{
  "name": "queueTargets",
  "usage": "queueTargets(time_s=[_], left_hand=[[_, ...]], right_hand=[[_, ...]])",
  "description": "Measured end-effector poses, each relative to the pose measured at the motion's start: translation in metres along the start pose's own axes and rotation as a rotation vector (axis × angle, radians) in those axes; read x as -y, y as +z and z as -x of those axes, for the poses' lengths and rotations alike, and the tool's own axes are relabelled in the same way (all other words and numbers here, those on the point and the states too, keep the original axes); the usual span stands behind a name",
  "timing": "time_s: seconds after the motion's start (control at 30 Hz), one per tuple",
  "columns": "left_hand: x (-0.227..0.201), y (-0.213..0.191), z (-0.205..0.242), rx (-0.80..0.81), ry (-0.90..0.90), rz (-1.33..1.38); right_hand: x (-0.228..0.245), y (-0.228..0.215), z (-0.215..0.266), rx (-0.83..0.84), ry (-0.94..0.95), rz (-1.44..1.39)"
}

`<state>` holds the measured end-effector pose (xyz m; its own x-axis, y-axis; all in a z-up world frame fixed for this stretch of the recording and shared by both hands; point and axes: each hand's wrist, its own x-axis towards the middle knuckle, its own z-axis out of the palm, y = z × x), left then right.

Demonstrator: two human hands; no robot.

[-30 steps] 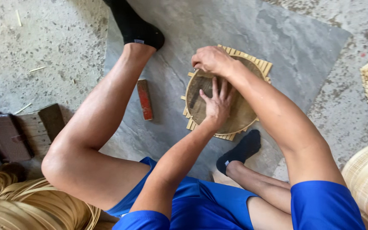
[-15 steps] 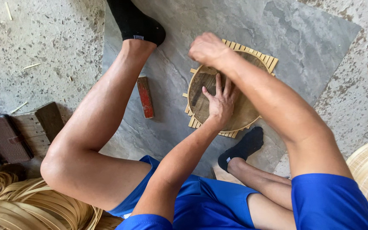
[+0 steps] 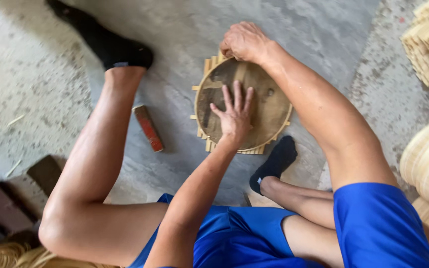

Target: The person sits on the floor and repeatedly places a circular wooden template over a rectangular bamboo mat, then uses a hammer to tap the edges of the mat. The person lifts the template, moves the mat, and repeats the process with new mats.

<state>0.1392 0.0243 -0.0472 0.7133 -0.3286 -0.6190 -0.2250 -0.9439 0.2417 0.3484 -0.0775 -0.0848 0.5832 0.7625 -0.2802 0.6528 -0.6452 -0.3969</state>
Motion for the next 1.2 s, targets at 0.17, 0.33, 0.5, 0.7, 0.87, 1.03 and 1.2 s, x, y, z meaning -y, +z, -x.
queueTargets(time_s=[0.17, 0.33, 0.5, 0.7, 0.87, 1.03, 1.2], left_hand=[[-0.001, 0.0, 0.001, -0.055, -0.006, -0.05], [-0.001, 0.004, 0.001, -0.101, 0.02, -0.091], [0.0, 0.004, 0.0, -0.085, 0.034, -0.112], [-0.002, 0.001, -0.003, -0.004, 0.015, -0.134], [-0.004, -0.001, -0.002, 0.015, 0.003, -0.133], [-0.005, -0.003, -0.002, 0.026, -0.015, -0.122], [-0.004, -0.002, -0.001, 0.023, -0.012, -0.123]], right_hand=[[-0.025, 0.004, 0.057, -0.161, 0.145, -0.046], [-0.035, 0.024, 0.12, -0.311, 0.308, -0.041], [-0.018, 0.051, 0.194, -0.423, 0.525, -0.114], [0.017, 0.09, 0.251, -0.569, 0.673, -0.203], [0.043, 0.112, 0.271, -0.624, 0.741, -0.228], [0.055, 0.12, 0.269, -0.756, 0.783, -0.221], [0.066, 0.13, 0.282, -0.596, 0.912, -0.235]])
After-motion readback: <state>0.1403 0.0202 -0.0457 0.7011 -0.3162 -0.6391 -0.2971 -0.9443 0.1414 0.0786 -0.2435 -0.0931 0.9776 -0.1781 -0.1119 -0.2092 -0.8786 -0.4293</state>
